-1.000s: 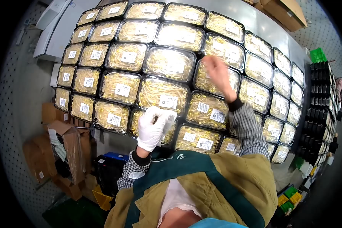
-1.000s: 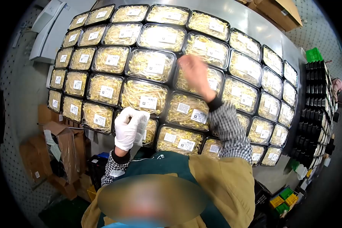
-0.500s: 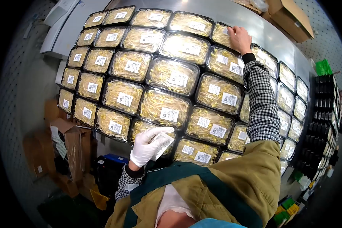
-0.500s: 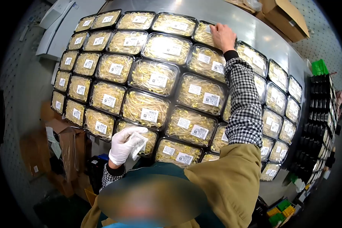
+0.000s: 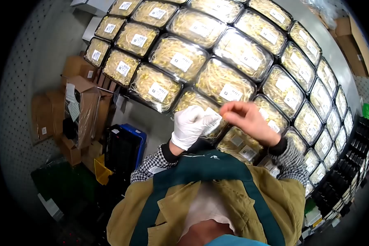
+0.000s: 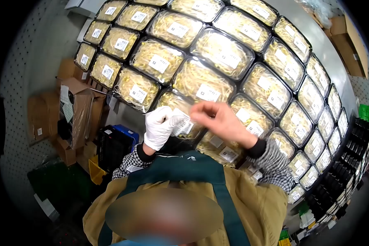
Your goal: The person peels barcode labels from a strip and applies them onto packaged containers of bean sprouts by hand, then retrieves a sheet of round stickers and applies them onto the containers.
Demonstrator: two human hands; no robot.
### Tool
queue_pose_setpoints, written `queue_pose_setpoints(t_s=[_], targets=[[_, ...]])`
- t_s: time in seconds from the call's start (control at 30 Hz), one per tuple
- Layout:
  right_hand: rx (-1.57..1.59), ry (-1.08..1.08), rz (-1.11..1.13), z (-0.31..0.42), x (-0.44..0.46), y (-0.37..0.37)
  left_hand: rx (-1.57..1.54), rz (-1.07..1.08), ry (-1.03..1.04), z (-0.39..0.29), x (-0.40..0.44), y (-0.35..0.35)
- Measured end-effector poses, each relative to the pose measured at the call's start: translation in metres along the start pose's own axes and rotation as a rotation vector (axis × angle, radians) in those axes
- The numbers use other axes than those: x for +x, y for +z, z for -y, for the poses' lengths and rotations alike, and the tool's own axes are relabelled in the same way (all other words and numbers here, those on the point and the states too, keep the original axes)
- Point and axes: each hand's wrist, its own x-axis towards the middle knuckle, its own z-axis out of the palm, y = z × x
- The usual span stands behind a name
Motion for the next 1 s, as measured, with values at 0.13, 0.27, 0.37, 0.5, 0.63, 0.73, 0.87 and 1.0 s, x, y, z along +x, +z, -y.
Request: queue_pose_setpoints(t_s=[0.13, 0.27, 0.37, 0.5, 0.63, 0.73, 0.87, 1.0], targets=[[0.021, -0.043, -0.227, -0.011, -0.023, 0.046, -0.058, 0.289, -0.079, -0.007, -0.013, -0.040], [-0.283, -0.007, -0.636, -0.029, -0.016, 0.083, -0.300, 0.483, -0.316, 0.020, -0.028, -0.123], [-0.787, -0.084, -0.739, -0.054, 0.020, 0.124, -0.587, 0.426, -0.409, 0.030, -0.027, -0.166], [-1.191, -0.104, -0.948, -0.067, 0.057, 0.149, -0.583, 0.490, -0.390, 0.038, -0.022, -0.192], [-1.247, -0.119, -1.132, -0.066, 0.055, 0.160, -0.541, 0.546, -0.282, 0.057, -0.025, -0.184], [-0.381, -0.016, -0.942, -0.028, 0.036, 0.205, -0.415, 0.421, -0.155, 0.061, -0.025, -0.163], [0.093, -0.074, -0.623, -0.013, 0.028, 0.228, -0.249, 0.463, -0.015, 0.054, -0.015, -0.148], [-0.272, -0.140, -1.000, -0.020, 0.047, 0.143, -0.262, 0.610, -0.104, 0.049, -0.005, -0.148]])
